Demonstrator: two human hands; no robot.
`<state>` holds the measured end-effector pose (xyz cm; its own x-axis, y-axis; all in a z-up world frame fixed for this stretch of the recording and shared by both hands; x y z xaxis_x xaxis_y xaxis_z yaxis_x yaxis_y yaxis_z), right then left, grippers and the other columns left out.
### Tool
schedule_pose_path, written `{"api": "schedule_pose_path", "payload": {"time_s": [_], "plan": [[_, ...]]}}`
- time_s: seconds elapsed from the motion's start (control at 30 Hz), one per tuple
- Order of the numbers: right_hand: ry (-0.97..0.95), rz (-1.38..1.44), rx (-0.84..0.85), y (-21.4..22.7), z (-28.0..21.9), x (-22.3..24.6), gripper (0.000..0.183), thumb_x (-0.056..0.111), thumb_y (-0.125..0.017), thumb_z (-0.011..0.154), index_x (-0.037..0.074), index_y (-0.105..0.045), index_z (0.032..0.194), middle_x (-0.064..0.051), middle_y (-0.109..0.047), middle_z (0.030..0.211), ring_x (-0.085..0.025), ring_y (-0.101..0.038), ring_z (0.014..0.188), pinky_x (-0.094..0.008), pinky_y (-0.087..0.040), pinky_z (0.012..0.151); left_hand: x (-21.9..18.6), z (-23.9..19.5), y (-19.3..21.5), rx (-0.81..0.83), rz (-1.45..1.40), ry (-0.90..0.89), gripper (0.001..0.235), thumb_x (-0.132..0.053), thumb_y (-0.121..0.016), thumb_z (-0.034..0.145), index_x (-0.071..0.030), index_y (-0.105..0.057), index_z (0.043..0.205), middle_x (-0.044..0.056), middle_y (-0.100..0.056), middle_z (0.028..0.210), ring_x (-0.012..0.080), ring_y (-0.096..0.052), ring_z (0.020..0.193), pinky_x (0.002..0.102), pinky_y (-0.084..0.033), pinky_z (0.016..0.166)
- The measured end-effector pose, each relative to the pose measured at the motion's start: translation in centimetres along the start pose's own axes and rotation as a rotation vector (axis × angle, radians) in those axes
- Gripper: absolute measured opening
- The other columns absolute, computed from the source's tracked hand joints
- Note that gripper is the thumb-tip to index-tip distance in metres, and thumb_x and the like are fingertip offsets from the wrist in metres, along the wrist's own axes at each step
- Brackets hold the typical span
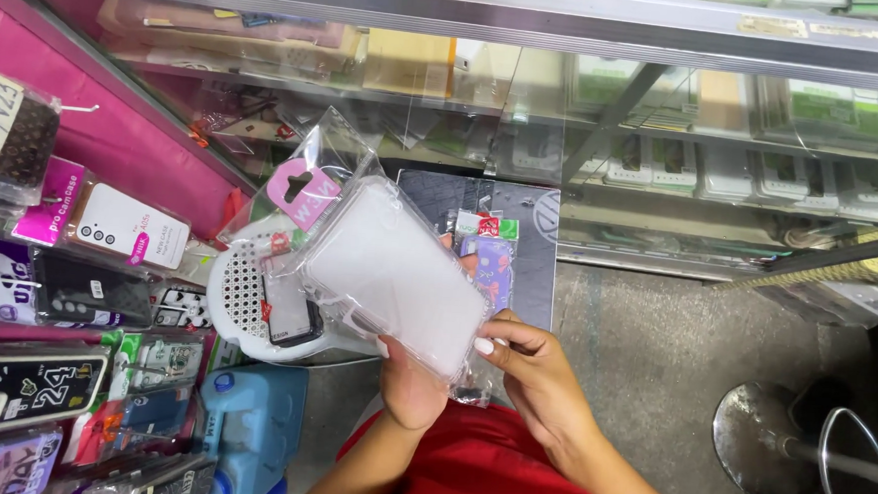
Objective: Inspecting and repackaging various mobile phone cases at a retail counter.
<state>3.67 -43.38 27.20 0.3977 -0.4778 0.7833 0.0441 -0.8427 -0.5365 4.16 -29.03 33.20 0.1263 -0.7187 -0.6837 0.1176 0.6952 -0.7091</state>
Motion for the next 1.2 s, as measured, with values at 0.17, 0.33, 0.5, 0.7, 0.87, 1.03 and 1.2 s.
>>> {"api": "schedule_pose_path", "payload": {"time_s": [0.17, 0.33, 0.5, 0.7, 0.87, 1.03, 1.2], "plan": [[-0.012, 0.013, -0.023, 0.2, -0.1, -0.2, 0.017, -0.003, -0.072, 0.089, -0.006, -0.075, 0.105, -0.005, -0.069, 0.104, -0.015, -0.061, 0.101, -0.030, -0.046, 0.092, 0.4, -0.1, 0.2, 0.018, -0.009, -0.022, 0.116, -0.077, -0.056, 0.092, 0.003, -0.015, 0.166, 0.025, -0.030, 0.166, 0.0356, -0.036, 0.151, 0.048, -0.029, 0.125], [0.029, 0.013, 0.021, 0.3, -0.1, 0.0, 0.016, 0.001, -0.070, 0.091, -0.005, -0.076, 0.105, -0.004, -0.069, 0.104, -0.013, -0.061, 0.104, -0.028, -0.046, 0.096, 0.5, 0.1, -0.6, -0.033, -0.019, -0.030, 0.117, -0.078, -0.057, 0.085, -0.003, -0.009, 0.162, 0.016, -0.023, 0.169, 0.0338, -0.033, 0.153, 0.050, -0.029, 0.124], [-0.011, -0.040, -0.014, 0.0, 0.0, 0.5, 0.014, 0.002, -0.071, 0.091, -0.005, -0.075, 0.102, -0.005, -0.070, 0.098, -0.012, -0.061, 0.097, -0.028, -0.045, 0.088, 0.8, -0.4, -0.9, 0.060, 0.072, -0.052, 0.119, -0.079, -0.058, 0.089, 0.003, -0.016, 0.164, 0.021, -0.030, 0.168, 0.0327, -0.034, 0.155, 0.047, -0.027, 0.128], [-0.002, -0.047, -0.023, -0.1, 0.3, 0.2, 0.008, -0.001, -0.071, 0.089, -0.004, -0.072, 0.097, -0.005, -0.071, 0.096, -0.012, -0.062, 0.094, -0.027, -0.045, 0.087, 0.3, 0.4, 0.6, -0.024, -0.076, 0.007, 0.119, -0.070, -0.068, 0.088, 0.006, -0.018, 0.165, 0.026, -0.040, 0.156, 0.0313, -0.047, 0.138, 0.046, -0.038, 0.115], [0.011, -0.071, -0.031, 0.7, 0.5, -0.5, 0.010, -0.002, -0.069, 0.088, -0.002, -0.072, 0.097, -0.004, -0.072, 0.097, -0.011, -0.062, 0.096, -0.027, -0.046, 0.089, -1.9, 1.0, -0.7, 0.035, 0.005, -0.075, 0.118, -0.062, -0.079, 0.083, 0.000, -0.019, 0.164, 0.022, -0.042, 0.155, 0.0279, -0.050, 0.133, 0.044, -0.043, 0.110], [-0.004, -0.058, -0.002, 2.2, 1.1, -0.7, 0.011, 0.001, -0.069, 0.092, -0.003, -0.069, 0.102, -0.004, -0.070, 0.098, -0.012, -0.061, 0.098, -0.027, -0.045, 0.089, -2.0, 0.6, -0.4, -0.001, 0.080, -0.154, 0.122, -0.057, -0.085, 0.078, -0.020, -0.009, 0.165, 0.023, -0.045, 0.143, 0.0335, -0.052, 0.128, 0.051, -0.049, 0.104], [-0.177, 0.001, 0.084, 1.7, 1.0, -0.3, 0.025, 0.009, -0.069, 0.093, -0.005, -0.069, 0.113, -0.007, -0.074, 0.104, -0.014, -0.063, 0.098, -0.029, -0.047, 0.091, -1.4, 0.2, -0.6, 0.019, 0.095, -0.158, 0.122, -0.056, -0.087, 0.078, -0.022, -0.007, 0.164, 0.021, -0.043, 0.146, 0.0345, -0.051, 0.134, 0.052, -0.046, 0.114]]}}
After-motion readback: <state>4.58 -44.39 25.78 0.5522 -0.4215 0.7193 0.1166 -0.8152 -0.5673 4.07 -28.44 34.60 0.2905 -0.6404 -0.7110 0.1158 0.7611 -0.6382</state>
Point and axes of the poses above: each hand's wrist, its own z-axis towards the middle knuckle, its own y-axis out of the back of the hand, x = y × z, the point moved 4 cm from there along z, towards the middle knuckle
